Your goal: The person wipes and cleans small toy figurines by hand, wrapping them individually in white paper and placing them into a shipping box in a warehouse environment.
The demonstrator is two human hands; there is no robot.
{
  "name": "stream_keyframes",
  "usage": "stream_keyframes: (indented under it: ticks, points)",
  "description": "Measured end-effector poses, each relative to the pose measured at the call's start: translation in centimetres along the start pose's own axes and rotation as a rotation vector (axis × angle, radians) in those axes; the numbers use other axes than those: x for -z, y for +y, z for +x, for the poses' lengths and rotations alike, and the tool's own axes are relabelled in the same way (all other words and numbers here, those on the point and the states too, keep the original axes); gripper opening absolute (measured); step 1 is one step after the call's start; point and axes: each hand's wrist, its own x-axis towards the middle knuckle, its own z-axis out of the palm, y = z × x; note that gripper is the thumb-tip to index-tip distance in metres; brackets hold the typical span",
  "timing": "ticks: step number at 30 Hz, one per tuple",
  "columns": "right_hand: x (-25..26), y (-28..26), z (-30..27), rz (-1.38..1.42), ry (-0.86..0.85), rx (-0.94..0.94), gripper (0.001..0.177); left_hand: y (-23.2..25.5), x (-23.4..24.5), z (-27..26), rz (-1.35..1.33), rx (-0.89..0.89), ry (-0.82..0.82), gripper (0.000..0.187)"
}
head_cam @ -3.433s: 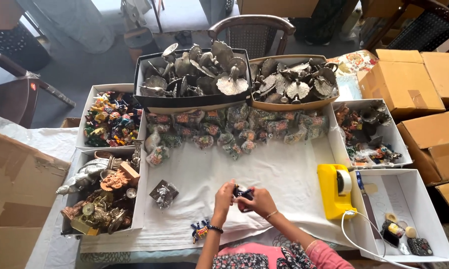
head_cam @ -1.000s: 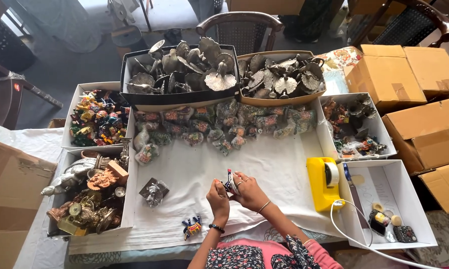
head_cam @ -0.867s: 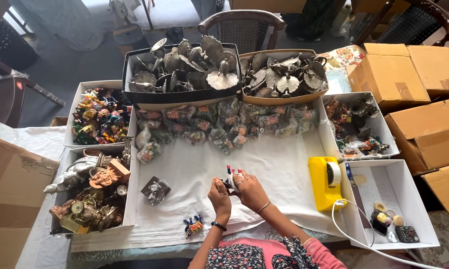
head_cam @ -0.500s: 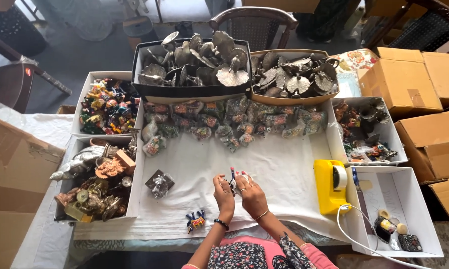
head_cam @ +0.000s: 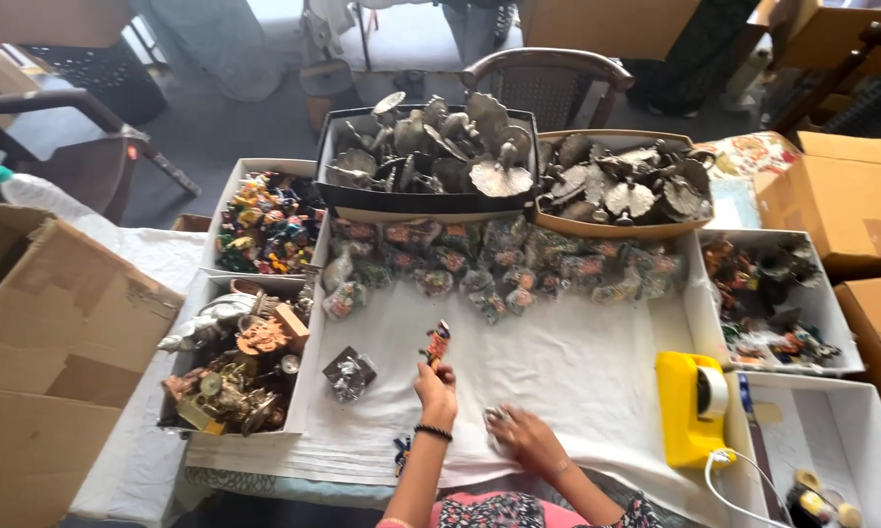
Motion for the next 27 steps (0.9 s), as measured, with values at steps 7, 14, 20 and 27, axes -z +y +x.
stream_keyframes:
  ticks: [7, 14, 20, 27]
  points:
    - [2.5, -2.1, -1.3, 0.036, -0.135, 0.02, 0.057, 5.3, -2.7, 9.4, -0.447, 0.268, -0.105, 0.015]
    - [0.5, -0.7, -1.9, -0.013, -0.1, -0.022, 0.057, 4.9, -5.1, 10.2, -0.694, 0.325, -0.009, 0.017]
    - [3.0, -2.0, -0.6, 0.023, -0.221, -0.07, 0.059, 5.1, -4.5, 10.1, -0.693, 0.299, 0.079, 0.025]
    - [0.2, -0.8, -2.1, 0.013, -0.141, -0.084, 0.057, 6.1, -5.1, 5.6, -0.677, 0.33, 0.132, 0.045]
